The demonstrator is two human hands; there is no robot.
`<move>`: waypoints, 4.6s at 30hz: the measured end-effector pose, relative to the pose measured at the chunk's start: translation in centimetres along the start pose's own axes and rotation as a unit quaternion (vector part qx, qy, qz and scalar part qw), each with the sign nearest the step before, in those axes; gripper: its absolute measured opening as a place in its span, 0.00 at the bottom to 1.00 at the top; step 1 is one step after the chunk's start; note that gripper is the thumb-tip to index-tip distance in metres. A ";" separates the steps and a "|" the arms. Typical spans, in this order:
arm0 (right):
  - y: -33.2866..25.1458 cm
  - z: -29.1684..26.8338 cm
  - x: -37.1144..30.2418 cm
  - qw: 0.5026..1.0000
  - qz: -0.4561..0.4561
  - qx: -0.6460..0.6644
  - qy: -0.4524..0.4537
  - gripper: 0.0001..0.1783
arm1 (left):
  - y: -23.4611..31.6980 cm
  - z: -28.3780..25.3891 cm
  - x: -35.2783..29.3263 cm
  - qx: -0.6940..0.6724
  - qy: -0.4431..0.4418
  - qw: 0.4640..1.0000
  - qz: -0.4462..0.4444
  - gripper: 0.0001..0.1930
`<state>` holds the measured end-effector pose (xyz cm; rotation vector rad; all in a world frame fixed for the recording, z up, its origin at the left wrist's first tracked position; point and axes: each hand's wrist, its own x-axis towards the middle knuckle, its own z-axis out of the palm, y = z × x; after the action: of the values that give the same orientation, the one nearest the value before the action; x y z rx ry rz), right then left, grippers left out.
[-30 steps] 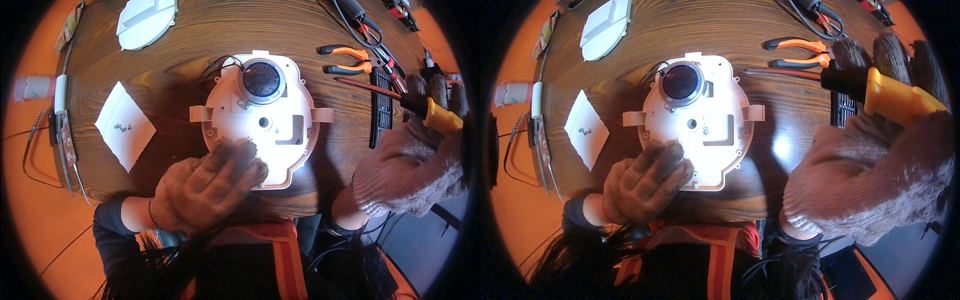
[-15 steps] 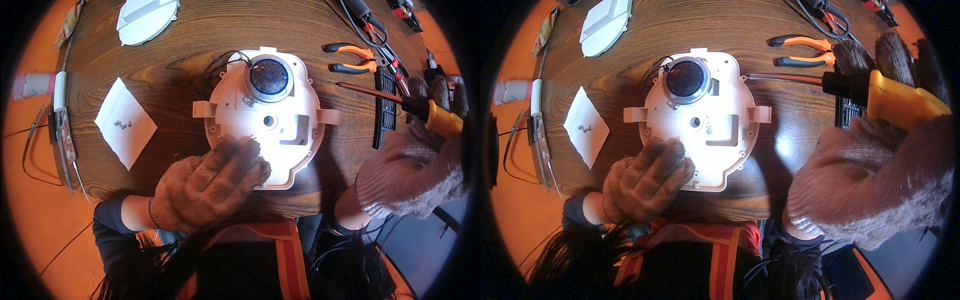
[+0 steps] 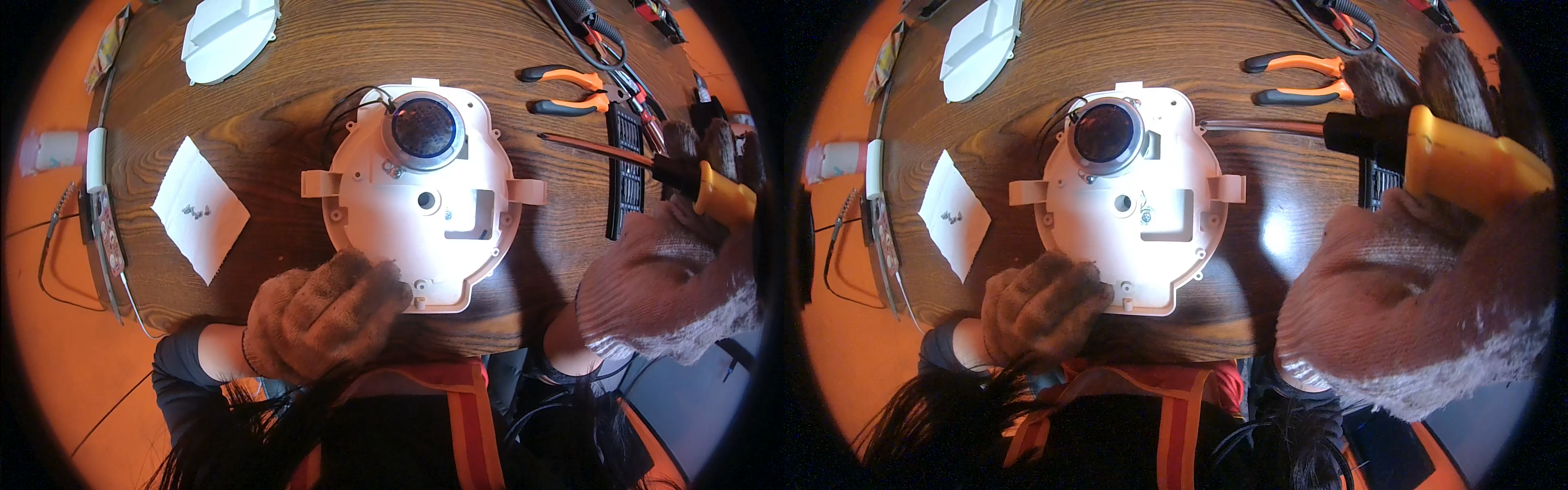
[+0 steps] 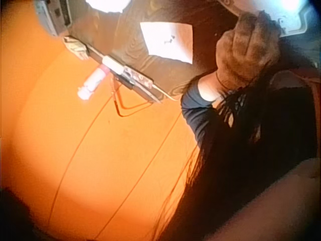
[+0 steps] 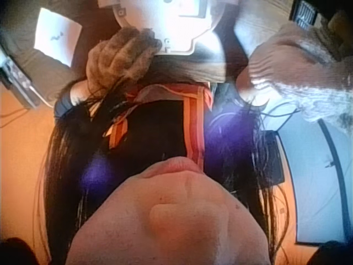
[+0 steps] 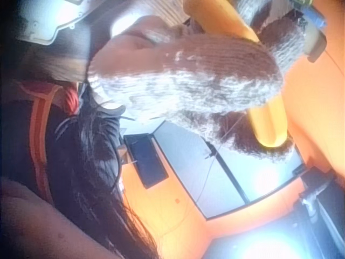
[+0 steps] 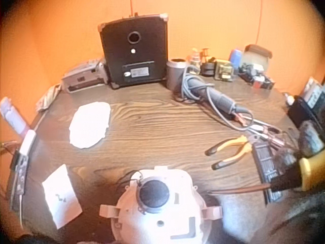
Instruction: The person removes a cover from a white circular electronic device, then uses a screwdriver to tighten screws around its central component. They place screws on a paper, continue tightening, and later plug in and operate a pink hair dryer, adjusting its settings before setting it down.
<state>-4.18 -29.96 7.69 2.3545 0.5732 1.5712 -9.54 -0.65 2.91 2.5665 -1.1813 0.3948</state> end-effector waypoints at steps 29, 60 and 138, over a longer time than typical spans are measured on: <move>-4.4 1.4 3.1 0.992 -0.123 -0.026 0.005 0.30 | 2.6 0.8 -0.8 -0.179 0.159 0.956 -0.168 0.22; -9.9 0.4 10.0 0.901 0.144 0.395 -0.107 0.27 | -1.7 -0.4 -0.8 -0.061 -0.055 0.997 0.009 0.18; 0.6 7.7 -3.1 0.338 0.652 0.615 0.286 0.11 | -3.9 3.7 0.3 -0.393 0.167 0.884 -0.189 0.16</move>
<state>1.96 -31.80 2.46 3.3636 -0.9604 3.8794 -5.86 0.20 -0.96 1.8413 -0.5256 0.1907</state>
